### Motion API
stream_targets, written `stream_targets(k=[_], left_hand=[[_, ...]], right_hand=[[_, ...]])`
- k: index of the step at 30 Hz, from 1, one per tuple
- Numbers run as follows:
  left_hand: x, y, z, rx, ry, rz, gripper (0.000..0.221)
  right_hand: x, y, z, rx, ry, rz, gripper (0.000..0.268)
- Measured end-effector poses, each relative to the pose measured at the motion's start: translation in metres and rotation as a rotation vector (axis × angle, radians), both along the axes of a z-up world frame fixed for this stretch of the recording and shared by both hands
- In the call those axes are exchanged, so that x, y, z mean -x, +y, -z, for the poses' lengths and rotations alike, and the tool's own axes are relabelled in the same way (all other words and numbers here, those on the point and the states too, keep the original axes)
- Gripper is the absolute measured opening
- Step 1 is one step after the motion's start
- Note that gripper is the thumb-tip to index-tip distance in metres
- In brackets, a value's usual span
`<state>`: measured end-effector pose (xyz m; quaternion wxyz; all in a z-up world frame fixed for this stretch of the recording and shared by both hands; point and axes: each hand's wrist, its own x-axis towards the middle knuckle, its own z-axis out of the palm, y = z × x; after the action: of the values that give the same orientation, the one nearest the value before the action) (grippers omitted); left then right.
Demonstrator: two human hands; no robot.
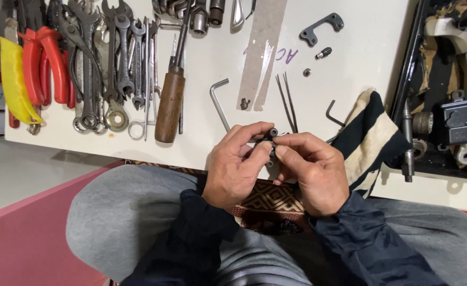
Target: Assembling a small mechanical sub-assembly, likely a bicycle brake component, by aligning parts and inserting a metal pin.
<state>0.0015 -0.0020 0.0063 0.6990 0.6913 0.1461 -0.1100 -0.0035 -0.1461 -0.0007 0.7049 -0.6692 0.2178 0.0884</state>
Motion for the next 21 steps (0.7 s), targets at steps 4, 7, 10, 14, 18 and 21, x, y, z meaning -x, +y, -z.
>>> stream_targets(k=[4, 7, 10, 14, 18, 21], left_hand=[[0.001, 0.001, -0.001, 0.007, -0.037, 0.001, 0.028], [0.001, 0.002, 0.001, -0.002, -0.064, -0.007, 0.028], [0.001, 0.000, 0.005, -0.025, -0.072, -0.012, 0.027], [-0.001, 0.002, 0.007, -0.058, -0.048, -0.003, 0.027], [-0.002, -0.001, 0.010, -0.088, -0.028, 0.002, 0.028], [-0.002, -0.002, 0.010, -0.068, -0.044, -0.012, 0.028]], right_hand=[[-0.005, -0.009, 0.002, 0.046, -0.023, -0.089, 0.014], [-0.008, -0.015, 0.006, 0.048, -0.018, -0.128, 0.014], [-0.010, -0.019, 0.009, 0.055, -0.028, -0.162, 0.014], [-0.013, -0.020, 0.007, 0.038, -0.042, -0.215, 0.016], [-0.018, -0.024, 0.005, 0.005, -0.059, -0.254, 0.016], [-0.021, -0.030, 0.009, -0.025, -0.041, -0.292, 0.014]])
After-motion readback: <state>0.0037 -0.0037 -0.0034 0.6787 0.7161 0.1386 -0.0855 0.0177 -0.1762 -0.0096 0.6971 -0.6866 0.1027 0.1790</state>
